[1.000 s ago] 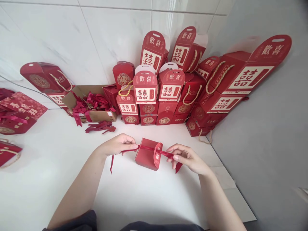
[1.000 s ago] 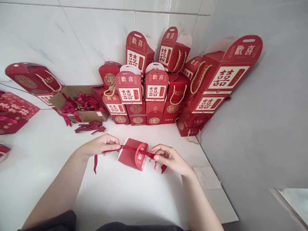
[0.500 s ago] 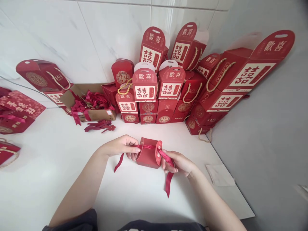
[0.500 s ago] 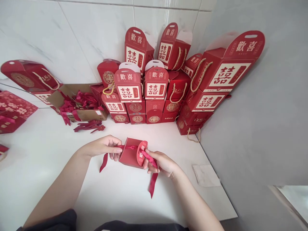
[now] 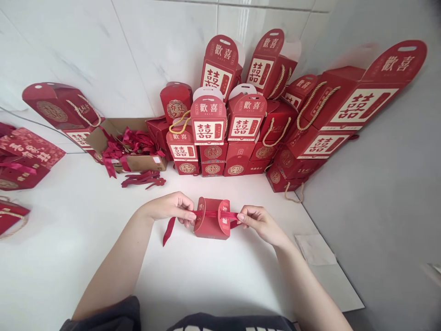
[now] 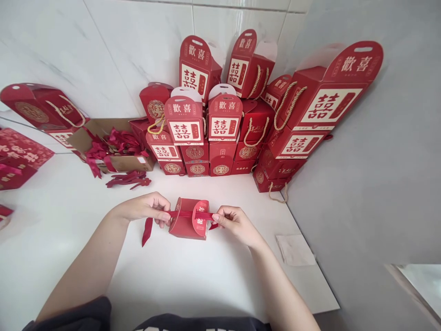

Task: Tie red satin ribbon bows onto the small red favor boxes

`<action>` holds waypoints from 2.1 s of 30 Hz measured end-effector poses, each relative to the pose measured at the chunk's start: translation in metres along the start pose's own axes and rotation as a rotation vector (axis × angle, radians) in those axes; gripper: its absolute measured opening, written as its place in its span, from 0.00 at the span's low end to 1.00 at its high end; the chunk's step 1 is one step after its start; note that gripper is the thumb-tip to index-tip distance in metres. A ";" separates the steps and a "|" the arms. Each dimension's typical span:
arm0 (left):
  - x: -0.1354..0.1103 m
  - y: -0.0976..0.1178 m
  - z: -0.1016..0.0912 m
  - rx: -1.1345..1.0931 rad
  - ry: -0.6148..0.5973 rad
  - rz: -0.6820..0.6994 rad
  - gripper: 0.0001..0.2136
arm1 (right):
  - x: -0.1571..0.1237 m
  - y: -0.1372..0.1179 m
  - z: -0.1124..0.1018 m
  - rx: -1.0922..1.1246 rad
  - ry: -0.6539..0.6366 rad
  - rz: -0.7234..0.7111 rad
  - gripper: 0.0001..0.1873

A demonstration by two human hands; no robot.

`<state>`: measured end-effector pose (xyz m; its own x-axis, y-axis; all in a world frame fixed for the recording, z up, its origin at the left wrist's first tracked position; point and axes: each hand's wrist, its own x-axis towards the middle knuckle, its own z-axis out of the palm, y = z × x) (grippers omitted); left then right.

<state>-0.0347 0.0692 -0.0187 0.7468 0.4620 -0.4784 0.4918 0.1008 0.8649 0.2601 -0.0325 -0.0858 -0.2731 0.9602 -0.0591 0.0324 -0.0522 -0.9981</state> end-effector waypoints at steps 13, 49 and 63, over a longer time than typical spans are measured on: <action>-0.034 -0.007 -0.029 -0.005 0.094 0.075 0.12 | -0.013 -0.012 -0.024 0.079 0.020 -0.013 0.17; -0.063 0.076 0.031 0.166 0.485 0.536 0.17 | 0.009 -0.109 -0.004 -0.076 0.351 -0.396 0.05; -0.042 0.074 0.031 -0.233 0.706 0.688 0.19 | 0.001 0.002 0.023 -0.095 -0.172 0.031 0.18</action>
<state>-0.0160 0.0299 0.0612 0.3625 0.8924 0.2688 -0.1012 -0.2490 0.9632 0.2383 -0.0382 -0.0877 -0.4303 0.8971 -0.1003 0.1322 -0.0473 -0.9901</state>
